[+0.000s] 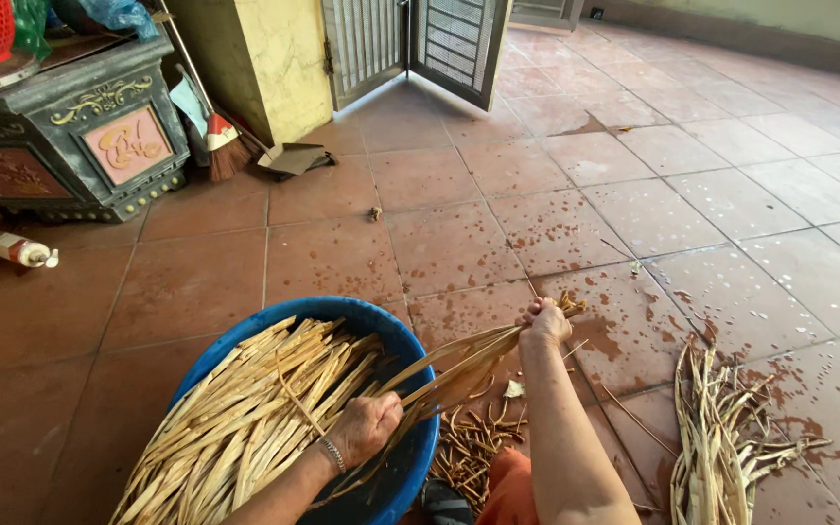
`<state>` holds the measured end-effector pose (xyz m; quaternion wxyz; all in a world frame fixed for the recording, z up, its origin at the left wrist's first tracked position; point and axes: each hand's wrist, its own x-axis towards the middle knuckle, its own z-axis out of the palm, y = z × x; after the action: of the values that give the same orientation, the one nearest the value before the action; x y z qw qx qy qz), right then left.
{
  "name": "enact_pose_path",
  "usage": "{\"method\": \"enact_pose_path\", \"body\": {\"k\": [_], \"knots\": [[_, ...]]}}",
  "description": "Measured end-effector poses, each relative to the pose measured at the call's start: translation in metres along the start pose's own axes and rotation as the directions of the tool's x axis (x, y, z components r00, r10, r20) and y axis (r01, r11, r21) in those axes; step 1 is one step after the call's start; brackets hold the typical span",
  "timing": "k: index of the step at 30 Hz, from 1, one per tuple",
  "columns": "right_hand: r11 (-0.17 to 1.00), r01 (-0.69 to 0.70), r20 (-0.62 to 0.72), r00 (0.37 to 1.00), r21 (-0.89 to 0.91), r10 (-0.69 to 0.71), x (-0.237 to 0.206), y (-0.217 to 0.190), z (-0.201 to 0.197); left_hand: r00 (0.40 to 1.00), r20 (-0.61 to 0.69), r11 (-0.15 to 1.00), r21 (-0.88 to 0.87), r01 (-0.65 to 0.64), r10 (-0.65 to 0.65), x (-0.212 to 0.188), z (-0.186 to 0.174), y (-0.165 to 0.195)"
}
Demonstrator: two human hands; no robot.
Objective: The person sits on a tiled floor and strips dried palm leaflets from their central stems, pulling each leaflet away by hand and discarding stripped stems on the floor. They work through a pile of leaves kept in a blue water-filled basin, occasionally dipping and gathering bundles of the leaves.
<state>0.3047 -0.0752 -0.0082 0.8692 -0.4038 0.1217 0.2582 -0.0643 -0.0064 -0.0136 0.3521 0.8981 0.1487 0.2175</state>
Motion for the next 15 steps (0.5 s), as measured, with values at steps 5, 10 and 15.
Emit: {"method": "enact_pose_path", "body": {"k": [5,10,15], "knots": [[0.997,0.068,-0.045,0.997,0.031,-0.066,0.004,-0.014,-0.009,0.998,-0.025,0.996,-0.061,-0.062,0.061,-0.022,-0.013,-0.004],[0.995,0.097,-0.099,0.991,0.037,-0.093,0.020,-0.032,-0.027,0.938,0.217,0.961,0.113,0.252,-0.272,-0.045,-0.020,-0.021],[0.982,0.191,-0.121,0.974,0.005,-0.189,0.034,-0.048,-0.042,0.967,0.205,0.982,0.147,0.119,-0.148,-0.072,-0.029,-0.042]]}}
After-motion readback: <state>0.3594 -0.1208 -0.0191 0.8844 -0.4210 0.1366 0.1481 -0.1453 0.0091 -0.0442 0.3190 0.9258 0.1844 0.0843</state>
